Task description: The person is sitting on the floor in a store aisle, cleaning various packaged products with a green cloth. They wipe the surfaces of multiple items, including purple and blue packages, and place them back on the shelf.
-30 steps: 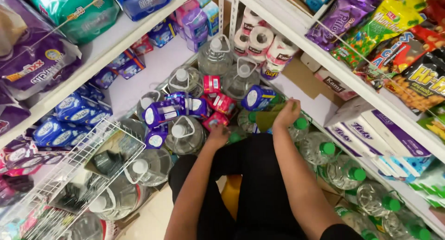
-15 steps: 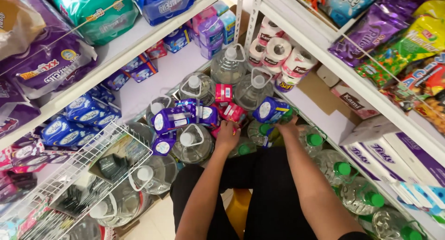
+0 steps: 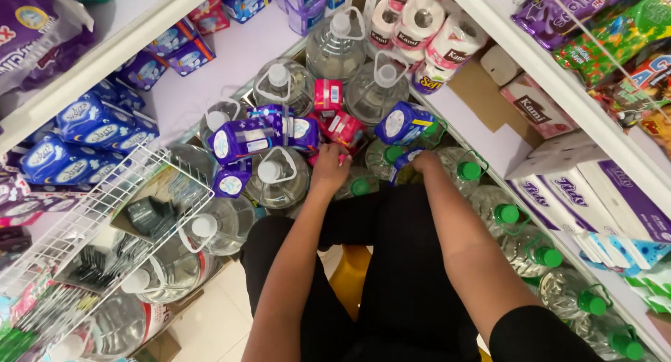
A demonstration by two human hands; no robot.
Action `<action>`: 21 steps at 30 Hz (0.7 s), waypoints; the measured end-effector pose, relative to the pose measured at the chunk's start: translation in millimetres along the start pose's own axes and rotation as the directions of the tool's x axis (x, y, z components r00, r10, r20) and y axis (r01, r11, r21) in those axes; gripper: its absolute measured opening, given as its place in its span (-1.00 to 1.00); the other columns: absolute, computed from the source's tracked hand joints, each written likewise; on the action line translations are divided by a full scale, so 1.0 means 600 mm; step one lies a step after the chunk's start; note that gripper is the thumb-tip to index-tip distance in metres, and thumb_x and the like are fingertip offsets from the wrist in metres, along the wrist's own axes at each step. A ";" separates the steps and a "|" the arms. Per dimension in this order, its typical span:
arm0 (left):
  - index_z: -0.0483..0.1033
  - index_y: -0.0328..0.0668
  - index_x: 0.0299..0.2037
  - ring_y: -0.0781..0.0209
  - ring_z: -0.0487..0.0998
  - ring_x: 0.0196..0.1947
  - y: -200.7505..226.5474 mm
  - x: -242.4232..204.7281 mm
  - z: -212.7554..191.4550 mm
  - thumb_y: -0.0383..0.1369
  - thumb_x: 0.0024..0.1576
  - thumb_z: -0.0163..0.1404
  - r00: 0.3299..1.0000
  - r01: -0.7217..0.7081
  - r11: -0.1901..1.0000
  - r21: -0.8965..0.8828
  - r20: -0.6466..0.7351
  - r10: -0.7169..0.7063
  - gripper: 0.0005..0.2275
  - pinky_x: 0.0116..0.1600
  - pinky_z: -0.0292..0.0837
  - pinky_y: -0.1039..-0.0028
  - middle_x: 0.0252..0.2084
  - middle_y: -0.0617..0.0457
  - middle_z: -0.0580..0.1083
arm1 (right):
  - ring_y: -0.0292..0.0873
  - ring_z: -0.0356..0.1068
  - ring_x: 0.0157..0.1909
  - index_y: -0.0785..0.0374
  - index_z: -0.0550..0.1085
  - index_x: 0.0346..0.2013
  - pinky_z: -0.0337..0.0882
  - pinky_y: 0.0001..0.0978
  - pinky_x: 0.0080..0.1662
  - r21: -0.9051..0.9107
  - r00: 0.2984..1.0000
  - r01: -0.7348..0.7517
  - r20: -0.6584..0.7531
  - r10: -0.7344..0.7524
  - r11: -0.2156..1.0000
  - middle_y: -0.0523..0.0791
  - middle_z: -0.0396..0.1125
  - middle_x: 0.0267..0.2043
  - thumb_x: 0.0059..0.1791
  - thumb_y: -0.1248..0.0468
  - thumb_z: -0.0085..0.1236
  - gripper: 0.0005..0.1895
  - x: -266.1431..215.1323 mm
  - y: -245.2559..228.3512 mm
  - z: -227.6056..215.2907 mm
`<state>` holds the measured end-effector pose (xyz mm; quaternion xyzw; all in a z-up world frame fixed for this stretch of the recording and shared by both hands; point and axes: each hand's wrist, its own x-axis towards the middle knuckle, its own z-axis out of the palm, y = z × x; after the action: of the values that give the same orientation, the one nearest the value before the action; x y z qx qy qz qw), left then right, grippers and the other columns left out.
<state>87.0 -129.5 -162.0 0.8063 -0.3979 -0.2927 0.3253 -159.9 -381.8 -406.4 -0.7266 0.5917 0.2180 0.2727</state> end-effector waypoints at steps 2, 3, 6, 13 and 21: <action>0.49 -0.05 -0.12 -0.22 0.57 0.00 0.007 -0.007 -0.010 -0.24 0.17 0.05 1.000 0.009 1.000 0.009 0.002 -0.009 -0.84 0.09 0.52 0.12 -0.02 -0.10 0.38 | 0.16 0.39 0.24 0.39 0.53 0.09 0.42 -0.01 0.19 0.000 1.000 -0.012 -0.029 0.012 1.000 0.16 0.45 0.12 -0.09 -0.03 0.12 -0.38 0.037 0.013 0.019; 0.49 -0.05 -0.12 -0.21 0.58 -0.01 0.011 -0.010 -0.015 -0.24 0.17 0.05 1.000 0.014 1.000 0.020 0.007 -0.014 -0.84 0.09 0.52 0.12 -0.03 -0.09 0.38 | 0.16 0.41 0.21 0.38 0.55 0.06 0.44 -0.02 0.16 0.005 0.998 -0.027 -0.060 0.027 1.000 0.15 0.46 0.08 -0.10 -0.03 0.14 -0.39 0.055 0.020 0.029; 0.50 0.01 -0.13 -0.20 0.57 0.02 -0.004 0.002 -0.015 -0.20 0.16 0.05 0.998 0.046 0.998 0.037 0.032 -0.047 -0.83 0.12 0.51 0.13 -0.01 -0.06 0.39 | 0.24 0.38 0.22 0.48 0.49 0.11 0.43 0.04 0.16 0.088 0.996 -0.021 -0.085 0.029 0.996 0.23 0.42 0.10 -0.01 0.09 0.04 -0.45 -0.090 -0.029 -0.068; 0.47 0.00 -0.06 -0.19 0.52 0.14 -0.041 0.012 0.002 -0.07 0.18 0.03 0.989 0.080 0.995 0.052 0.117 -0.086 -0.73 0.22 0.44 0.15 0.06 -0.12 0.41 | 0.37 0.45 0.02 0.54 0.56 -0.14 0.51 0.20 -0.01 0.148 0.911 0.251 -0.371 -0.182 0.956 0.28 0.42 -0.11 -0.01 0.23 0.06 -0.64 -0.338 -0.131 -0.190; 0.47 -0.01 -0.09 -0.33 0.53 0.10 -0.105 -0.022 0.018 -0.11 0.14 0.05 0.983 0.098 0.965 0.244 0.126 -0.132 -0.74 0.18 0.46 0.05 0.10 -0.22 0.41 | 0.30 0.13 0.43 0.25 0.21 0.41 0.14 0.07 0.42 0.489 0.973 0.230 -0.107 -0.204 0.842 0.29 0.15 0.38 0.00 0.29 0.06 -0.34 -0.128 -0.037 -0.062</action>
<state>100.9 -92.2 -213.7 0.8383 -0.4044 -0.3179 0.1804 -153.9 -345.9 -326.1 -0.6992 0.5487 0.0073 0.4584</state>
